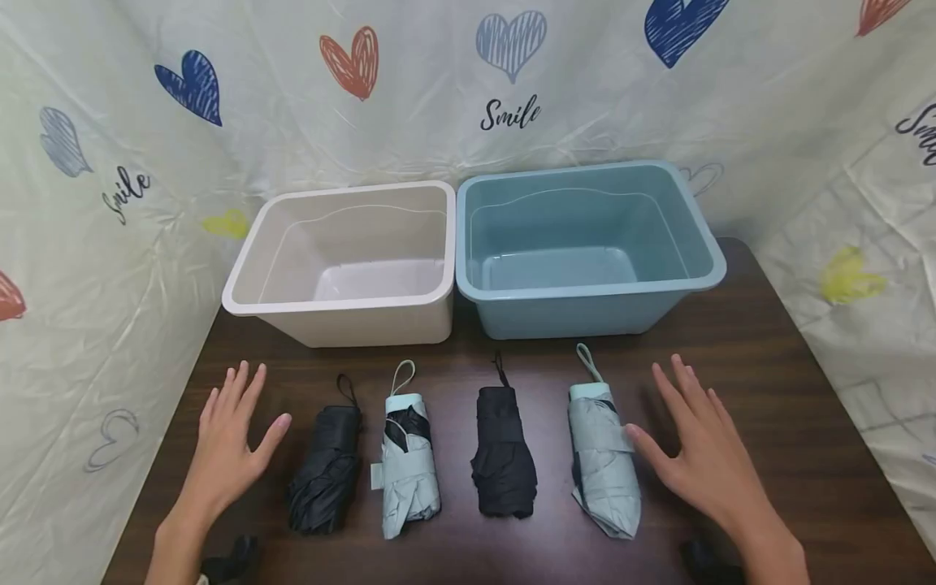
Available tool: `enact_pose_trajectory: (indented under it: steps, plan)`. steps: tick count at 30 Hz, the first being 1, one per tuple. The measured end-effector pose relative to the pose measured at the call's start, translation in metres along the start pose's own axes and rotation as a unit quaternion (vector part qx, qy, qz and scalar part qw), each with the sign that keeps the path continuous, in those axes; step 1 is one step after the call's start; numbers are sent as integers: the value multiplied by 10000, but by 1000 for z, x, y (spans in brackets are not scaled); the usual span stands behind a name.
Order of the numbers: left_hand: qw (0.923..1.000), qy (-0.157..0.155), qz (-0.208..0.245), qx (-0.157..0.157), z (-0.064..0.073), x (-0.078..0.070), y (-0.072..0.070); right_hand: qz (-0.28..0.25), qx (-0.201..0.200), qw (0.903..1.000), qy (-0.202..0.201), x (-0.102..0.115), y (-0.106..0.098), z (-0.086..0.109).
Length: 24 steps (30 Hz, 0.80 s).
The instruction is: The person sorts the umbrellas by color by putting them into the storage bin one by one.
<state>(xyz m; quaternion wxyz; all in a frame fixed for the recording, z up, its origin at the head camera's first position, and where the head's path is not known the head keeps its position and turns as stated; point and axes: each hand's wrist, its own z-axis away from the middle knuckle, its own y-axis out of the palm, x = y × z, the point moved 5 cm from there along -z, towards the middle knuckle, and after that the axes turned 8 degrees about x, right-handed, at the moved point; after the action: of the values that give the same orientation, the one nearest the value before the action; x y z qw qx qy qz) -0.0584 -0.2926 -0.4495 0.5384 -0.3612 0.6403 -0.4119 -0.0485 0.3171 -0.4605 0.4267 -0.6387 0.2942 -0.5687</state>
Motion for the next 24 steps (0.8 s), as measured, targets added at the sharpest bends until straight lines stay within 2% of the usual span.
enact_pose_trajectory:
  steps: [6,11,17,24]
  plan:
    - [9997,48,105,-223,-10,-3,-17,-295,212,9992,164,8,3,0]
    - [9983,122,231,-512,-16,-6,-33,-138,252,9994,172,19,6,0]
    - [9945,156,591,-854,-24,-6,-57,103,160,9996,210,37,12,-4]
    - [9885,607,870,-1080,-52,-12,-72,142,240,9978,606,46,16,1]
